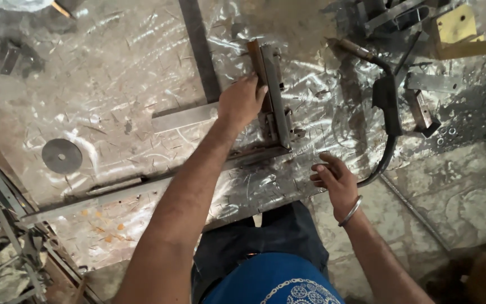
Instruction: The person welds metal bars together on a workbench using a welding torch. They position the bars, apply the weld, and occasionally use a hammer to adjust the pieces. The process involves repeated welding and repositioning of the metal components.
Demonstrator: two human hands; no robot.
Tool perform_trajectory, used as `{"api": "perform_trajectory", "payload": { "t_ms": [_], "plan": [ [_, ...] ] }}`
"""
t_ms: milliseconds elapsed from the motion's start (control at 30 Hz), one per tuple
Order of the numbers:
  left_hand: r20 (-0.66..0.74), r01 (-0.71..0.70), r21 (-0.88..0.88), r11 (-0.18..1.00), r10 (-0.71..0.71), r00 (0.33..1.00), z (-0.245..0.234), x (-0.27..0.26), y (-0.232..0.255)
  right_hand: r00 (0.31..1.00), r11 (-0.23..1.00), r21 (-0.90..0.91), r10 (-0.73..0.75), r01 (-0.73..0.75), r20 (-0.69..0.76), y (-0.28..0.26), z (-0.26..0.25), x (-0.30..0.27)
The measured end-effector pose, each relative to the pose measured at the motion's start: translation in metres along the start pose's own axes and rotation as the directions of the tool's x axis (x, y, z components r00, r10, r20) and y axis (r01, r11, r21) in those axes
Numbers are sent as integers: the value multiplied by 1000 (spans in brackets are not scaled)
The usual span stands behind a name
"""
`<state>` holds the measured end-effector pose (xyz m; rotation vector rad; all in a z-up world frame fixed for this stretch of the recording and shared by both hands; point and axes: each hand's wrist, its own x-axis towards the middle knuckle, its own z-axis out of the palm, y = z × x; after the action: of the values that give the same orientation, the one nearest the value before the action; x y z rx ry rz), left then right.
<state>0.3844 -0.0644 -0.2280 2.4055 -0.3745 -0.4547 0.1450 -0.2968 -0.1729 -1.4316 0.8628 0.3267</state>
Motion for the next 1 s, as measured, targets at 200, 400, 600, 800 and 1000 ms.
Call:
{"api": "perform_trajectory", "payload": {
  "t_ms": [200, 400, 600, 800, 1000],
  "plan": [
    [17, 120, -25, 992, -120, 993, 15, 12, 9, 999, 999, -14, 49, -48, 10, 25, -5, -1],
    [-224, 114, -151, 982, -146, 963, 32, 11, 4, 999, 999, 27, 44, -45, 28, 37, -20, -11],
    [-170, 204, -376, 904, -283, 944, 3, -15, -8, 999, 999, -12, 29, -30, -35, 25, -38, -18],
    [-255, 159, -705, 691, -456, 853, -32, -69, -21, 947, 485, -826, -276, 286, 165, -68, 48, -13],
    [-239, 20, -872, 489, -461, 855, -46, -139, -22, 794, -96, -870, -371, 483, 482, -117, 148, 73]
  ]
}}
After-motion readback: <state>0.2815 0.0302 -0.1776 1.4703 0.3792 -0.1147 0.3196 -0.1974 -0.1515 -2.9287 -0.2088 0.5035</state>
